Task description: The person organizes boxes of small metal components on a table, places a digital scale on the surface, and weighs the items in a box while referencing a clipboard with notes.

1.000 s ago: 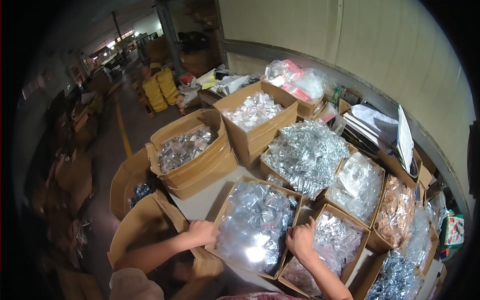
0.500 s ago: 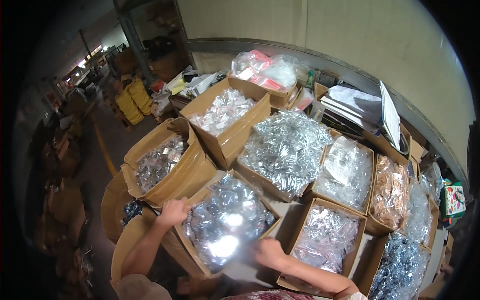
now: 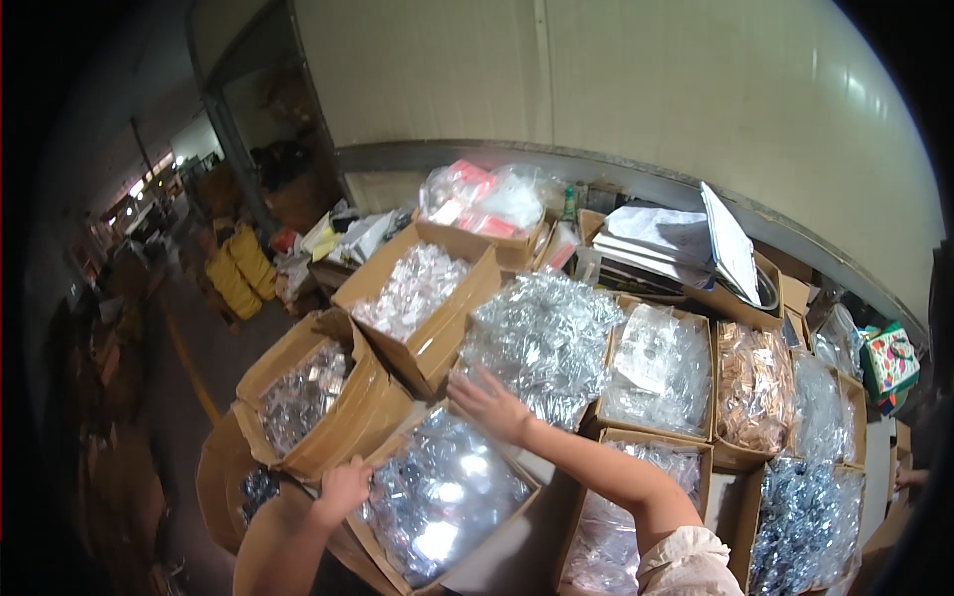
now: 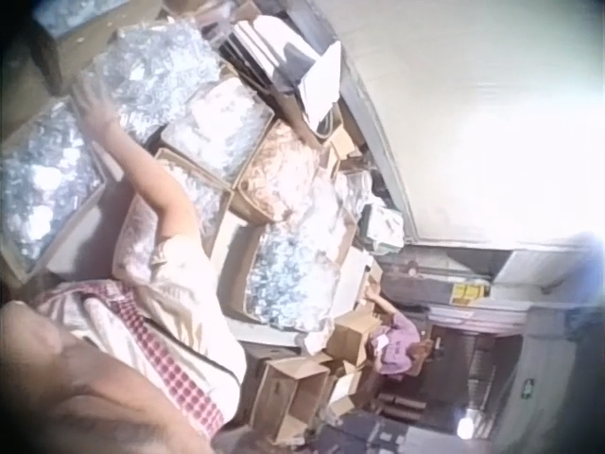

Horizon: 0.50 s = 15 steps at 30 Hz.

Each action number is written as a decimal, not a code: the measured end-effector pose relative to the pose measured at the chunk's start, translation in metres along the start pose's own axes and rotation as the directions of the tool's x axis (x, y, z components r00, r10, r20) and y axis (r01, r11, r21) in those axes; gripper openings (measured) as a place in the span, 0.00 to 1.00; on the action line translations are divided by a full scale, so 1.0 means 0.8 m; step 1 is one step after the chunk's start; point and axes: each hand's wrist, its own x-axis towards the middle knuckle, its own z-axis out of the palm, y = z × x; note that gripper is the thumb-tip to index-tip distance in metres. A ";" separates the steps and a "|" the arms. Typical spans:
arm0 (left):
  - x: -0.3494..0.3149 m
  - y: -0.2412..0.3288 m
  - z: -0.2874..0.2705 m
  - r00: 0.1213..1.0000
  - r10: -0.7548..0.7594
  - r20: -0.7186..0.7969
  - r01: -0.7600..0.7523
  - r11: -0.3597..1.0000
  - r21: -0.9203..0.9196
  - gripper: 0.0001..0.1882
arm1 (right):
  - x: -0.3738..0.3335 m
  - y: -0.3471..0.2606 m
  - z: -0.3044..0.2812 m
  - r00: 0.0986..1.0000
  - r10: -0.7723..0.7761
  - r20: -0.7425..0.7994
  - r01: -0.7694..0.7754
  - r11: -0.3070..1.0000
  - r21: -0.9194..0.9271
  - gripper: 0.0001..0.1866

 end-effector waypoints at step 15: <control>-0.054 -0.021 -0.006 0.976 -0.183 0.116 0.203 0.959 -0.198 0.17 | -0.065 0.146 -0.097 0.573 0.590 -0.569 -0.380 0.806 0.453 0.12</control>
